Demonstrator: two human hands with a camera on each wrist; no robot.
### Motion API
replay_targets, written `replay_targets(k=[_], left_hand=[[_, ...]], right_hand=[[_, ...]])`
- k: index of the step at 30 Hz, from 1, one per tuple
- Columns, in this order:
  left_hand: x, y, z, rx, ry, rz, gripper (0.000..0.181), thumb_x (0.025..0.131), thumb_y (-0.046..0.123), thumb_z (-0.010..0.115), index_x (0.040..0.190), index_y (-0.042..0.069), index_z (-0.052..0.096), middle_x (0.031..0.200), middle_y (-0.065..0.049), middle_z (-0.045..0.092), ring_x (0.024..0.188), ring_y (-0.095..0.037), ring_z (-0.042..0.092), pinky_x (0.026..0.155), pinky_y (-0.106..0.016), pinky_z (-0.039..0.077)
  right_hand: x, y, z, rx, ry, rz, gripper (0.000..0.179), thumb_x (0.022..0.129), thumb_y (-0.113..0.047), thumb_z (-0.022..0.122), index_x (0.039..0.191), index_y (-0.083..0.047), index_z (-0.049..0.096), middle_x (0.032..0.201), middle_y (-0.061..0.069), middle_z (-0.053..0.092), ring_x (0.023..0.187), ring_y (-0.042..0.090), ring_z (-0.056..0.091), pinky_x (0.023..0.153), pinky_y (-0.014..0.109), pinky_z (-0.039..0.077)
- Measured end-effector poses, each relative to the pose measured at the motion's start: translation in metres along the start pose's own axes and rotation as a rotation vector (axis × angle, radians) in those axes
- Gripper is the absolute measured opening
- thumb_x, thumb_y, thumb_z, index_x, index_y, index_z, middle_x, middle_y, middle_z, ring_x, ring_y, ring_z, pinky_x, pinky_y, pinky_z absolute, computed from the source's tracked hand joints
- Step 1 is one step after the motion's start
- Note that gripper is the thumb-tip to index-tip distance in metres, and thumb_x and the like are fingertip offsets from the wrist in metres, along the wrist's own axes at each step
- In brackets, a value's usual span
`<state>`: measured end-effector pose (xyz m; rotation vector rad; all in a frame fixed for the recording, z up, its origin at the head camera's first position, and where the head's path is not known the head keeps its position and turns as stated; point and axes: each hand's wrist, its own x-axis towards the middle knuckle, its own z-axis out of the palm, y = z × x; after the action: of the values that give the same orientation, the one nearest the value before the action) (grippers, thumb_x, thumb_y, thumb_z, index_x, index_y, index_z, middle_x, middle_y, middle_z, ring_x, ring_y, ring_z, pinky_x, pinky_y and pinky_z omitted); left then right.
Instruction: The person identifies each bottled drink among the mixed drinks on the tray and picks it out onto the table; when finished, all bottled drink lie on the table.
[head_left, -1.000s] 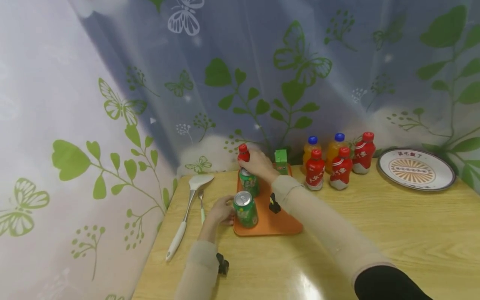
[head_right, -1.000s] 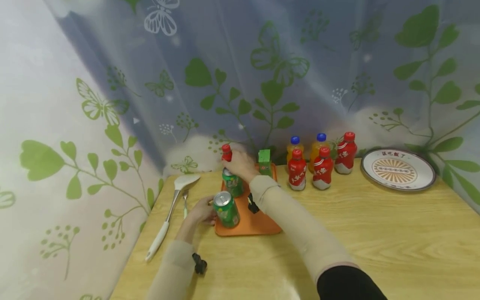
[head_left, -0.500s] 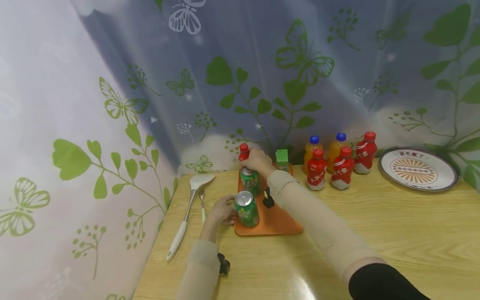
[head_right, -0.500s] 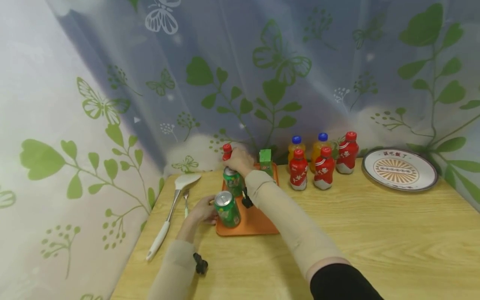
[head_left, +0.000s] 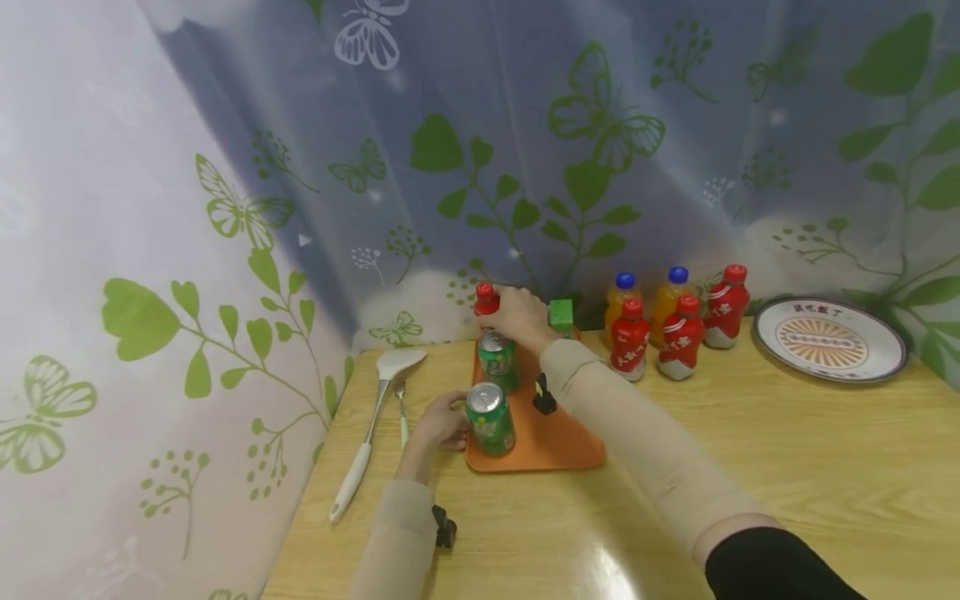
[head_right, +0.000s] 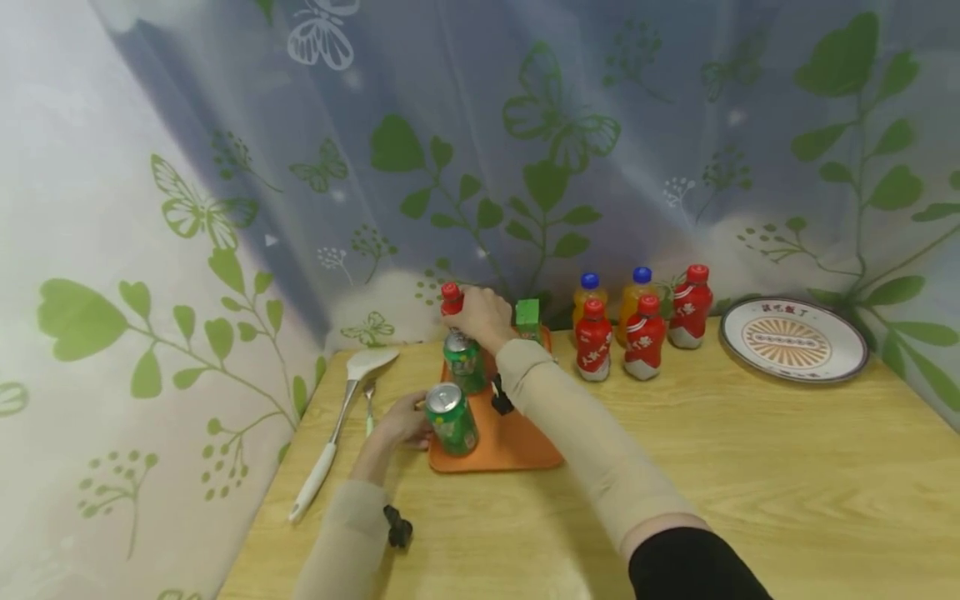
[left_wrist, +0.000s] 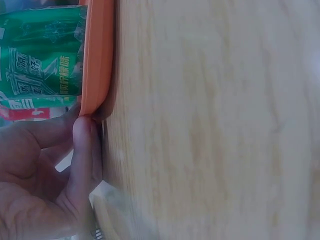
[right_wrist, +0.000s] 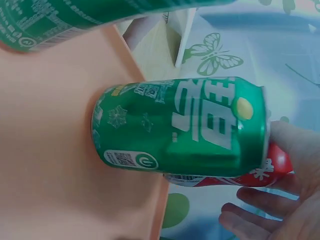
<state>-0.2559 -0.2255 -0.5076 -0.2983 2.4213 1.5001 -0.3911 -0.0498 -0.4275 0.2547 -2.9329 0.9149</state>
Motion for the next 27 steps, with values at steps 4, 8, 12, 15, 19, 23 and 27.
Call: replay_targets(k=[4, 8, 12, 15, 19, 23, 27], left_hand=[[-0.001, 0.001, 0.0, 0.002, 0.001, -0.002, 0.066, 0.089, -0.011, 0.056, 0.151, 0.011, 0.055, 0.072, -0.005, 0.057, 0.059, -0.012, 0.056, 0.049, -0.02, 0.058], [-0.001, 0.001, 0.0, 0.007, 0.002, 0.005, 0.066, 0.088, -0.011, 0.056, 0.15, 0.01, 0.056, 0.072, -0.005, 0.057, 0.06, -0.012, 0.056, 0.05, -0.02, 0.059], [-0.001, 0.001, 0.001, 0.008, 0.01, 0.0, 0.066, 0.088, -0.011, 0.055, 0.151, 0.01, 0.056, 0.071, -0.004, 0.056, 0.059, -0.012, 0.055, 0.05, -0.02, 0.059], [-0.001, 0.002, 0.002, 0.009, 0.011, -0.001, 0.067, 0.088, -0.012, 0.055, 0.151, 0.01, 0.055, 0.071, -0.005, 0.056, 0.059, -0.012, 0.055, 0.05, -0.02, 0.059], [-0.001, 0.001, 0.003, 0.007, 0.009, -0.004, 0.067, 0.088, -0.012, 0.055, 0.151, 0.009, 0.054, 0.072, -0.005, 0.055, 0.06, -0.012, 0.054, 0.05, -0.021, 0.059], [0.0, -0.001, 0.004, -0.003, 0.009, -0.011, 0.067, 0.088, -0.012, 0.054, 0.152, 0.009, 0.053, 0.072, -0.005, 0.055, 0.06, -0.013, 0.055, 0.05, -0.021, 0.058], [0.0, -0.002, 0.005, -0.008, 0.016, -0.005, 0.067, 0.088, -0.011, 0.054, 0.152, 0.008, 0.053, 0.071, -0.005, 0.054, 0.06, -0.013, 0.054, 0.05, -0.021, 0.059]], right_hand=[[-0.004, -0.001, -0.008, -0.008, 0.052, -0.047, 0.07, 0.09, -0.053, 0.078, 0.15, -0.025, 0.058, 0.127, 0.008, 0.075, 0.104, 0.029, 0.075, 0.083, 0.045, 0.066], [-0.008, 0.0, -0.015, -0.001, 0.091, -0.077, 0.071, 0.091, -0.053, 0.077, 0.152, -0.024, 0.057, 0.13, 0.008, 0.075, 0.106, 0.028, 0.075, 0.083, 0.045, 0.066], [-0.012, 0.004, -0.023, 0.044, 0.127, -0.123, 0.071, 0.092, -0.049, 0.078, 0.154, -0.023, 0.054, 0.133, 0.009, 0.074, 0.107, 0.03, 0.074, 0.085, 0.047, 0.066], [-0.017, 0.006, -0.028, 0.058, 0.164, -0.158, 0.068, 0.093, -0.047, 0.077, 0.154, -0.024, 0.054, 0.131, 0.009, 0.074, 0.105, 0.029, 0.074, 0.083, 0.047, 0.064], [-0.023, 0.01, -0.034, 0.058, 0.184, -0.181, 0.067, 0.094, -0.049, 0.076, 0.153, -0.027, 0.055, 0.125, 0.006, 0.077, 0.099, 0.026, 0.074, 0.076, 0.044, 0.063], [-0.029, 0.013, -0.039, 0.059, 0.188, -0.188, 0.067, 0.093, -0.052, 0.076, 0.153, -0.028, 0.055, 0.121, 0.005, 0.078, 0.092, 0.025, 0.073, 0.069, 0.041, 0.061], [-0.034, 0.017, -0.043, 0.055, 0.202, -0.201, 0.067, 0.093, -0.053, 0.075, 0.153, -0.029, 0.056, 0.125, 0.006, 0.076, 0.096, 0.026, 0.073, 0.07, 0.042, 0.062]])
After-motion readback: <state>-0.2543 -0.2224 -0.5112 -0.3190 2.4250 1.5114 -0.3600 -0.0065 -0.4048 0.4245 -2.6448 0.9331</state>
